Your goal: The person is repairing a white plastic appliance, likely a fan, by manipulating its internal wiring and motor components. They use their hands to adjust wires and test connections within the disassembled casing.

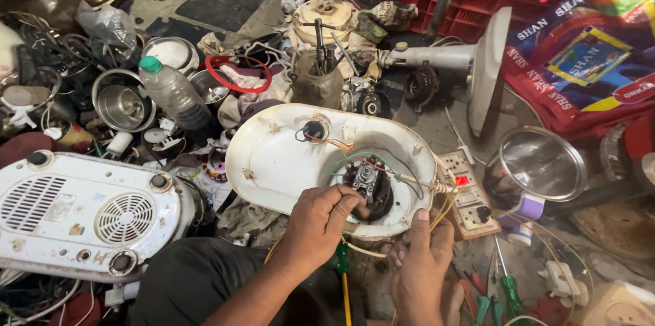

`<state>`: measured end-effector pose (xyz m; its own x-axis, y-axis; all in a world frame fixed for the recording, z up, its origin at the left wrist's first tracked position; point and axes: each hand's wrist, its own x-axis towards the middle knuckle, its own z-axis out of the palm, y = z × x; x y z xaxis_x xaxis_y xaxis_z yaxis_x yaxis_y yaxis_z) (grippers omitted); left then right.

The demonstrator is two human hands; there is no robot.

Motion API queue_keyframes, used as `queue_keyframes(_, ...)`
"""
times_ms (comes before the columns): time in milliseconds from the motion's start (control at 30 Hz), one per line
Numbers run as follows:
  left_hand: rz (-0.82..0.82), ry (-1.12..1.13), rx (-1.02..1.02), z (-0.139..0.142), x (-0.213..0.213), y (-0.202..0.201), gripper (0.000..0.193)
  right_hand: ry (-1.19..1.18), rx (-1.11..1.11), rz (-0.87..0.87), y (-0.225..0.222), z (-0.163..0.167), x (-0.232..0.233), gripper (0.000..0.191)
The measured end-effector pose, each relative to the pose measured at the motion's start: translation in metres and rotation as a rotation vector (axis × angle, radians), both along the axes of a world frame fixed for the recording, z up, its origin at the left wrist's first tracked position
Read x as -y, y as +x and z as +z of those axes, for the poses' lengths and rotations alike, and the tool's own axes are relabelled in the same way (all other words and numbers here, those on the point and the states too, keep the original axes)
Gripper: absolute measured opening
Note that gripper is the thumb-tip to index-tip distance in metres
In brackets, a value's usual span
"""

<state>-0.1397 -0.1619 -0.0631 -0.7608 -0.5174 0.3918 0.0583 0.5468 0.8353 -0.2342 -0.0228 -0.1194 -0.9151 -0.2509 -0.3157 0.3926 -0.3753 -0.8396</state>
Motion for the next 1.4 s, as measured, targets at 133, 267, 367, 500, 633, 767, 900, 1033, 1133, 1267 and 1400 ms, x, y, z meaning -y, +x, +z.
queue_keyframes(133, 0.088, 0.124, 0.129, -0.003, -0.001, -0.003, 0.021, -0.023, -0.056, 0.038, 0.002, 0.001, 0.002, 0.018)
queue_keyframes(267, 0.283, 0.214, 0.180, -0.009, 0.010, -0.010, 0.024, -0.069, -0.060, 0.117, 0.005, 0.005, 0.004, 0.022)
queue_keyframes(367, 0.347, 0.182, 0.204, -0.014, 0.032, -0.010, 0.025, -0.072, -0.077, 0.198, 0.010, 0.011, 0.008, 0.029)
queue_keyframes(500, 0.270, 0.196, 0.128, -0.022, 0.053, -0.002, 0.024, -0.024, -0.074, 0.229, 0.019, 0.015, 0.015, 0.036)
queue_keyframes(633, 0.243, 0.230, 0.082, -0.028, 0.057, 0.003, 0.024, -0.005, -0.109, 0.239, 0.021, 0.010, 0.016, 0.038)
queue_keyframes(767, 0.242, 0.223, 0.098, -0.029, 0.058, 0.005, 0.024, -0.083, -0.077, 0.202, 0.021, 0.005, 0.014, 0.032)
queue_keyframes(900, 0.262, 0.190, 0.114, -0.024, 0.050, 0.004, 0.023, -0.108, -0.177, 0.034, 0.011, 0.008, 0.009, 0.022)
queue_keyframes(1033, 0.247, 0.063, 0.100, -0.020, 0.012, 0.011, 0.021, -0.102, -0.232, -0.073, -0.014, 0.017, -0.010, 0.017)
queue_keyframes(1133, 0.149, -0.191, -0.052, -0.022, -0.016, 0.010, 0.019, -0.063, -0.171, -0.097, -0.025, 0.021, -0.021, 0.017)
queue_keyframes(1267, 0.057, -0.418, -0.071, -0.024, -0.026, 0.011, 0.024, 0.013, -0.170, -0.109, -0.033, 0.021, -0.031, 0.020)
queue_keyframes(1400, -0.067, -0.517, 0.027, -0.019, -0.024, 0.028, 0.036, -0.145, -0.028, -0.157, -0.043, 0.018, -0.039, 0.036)
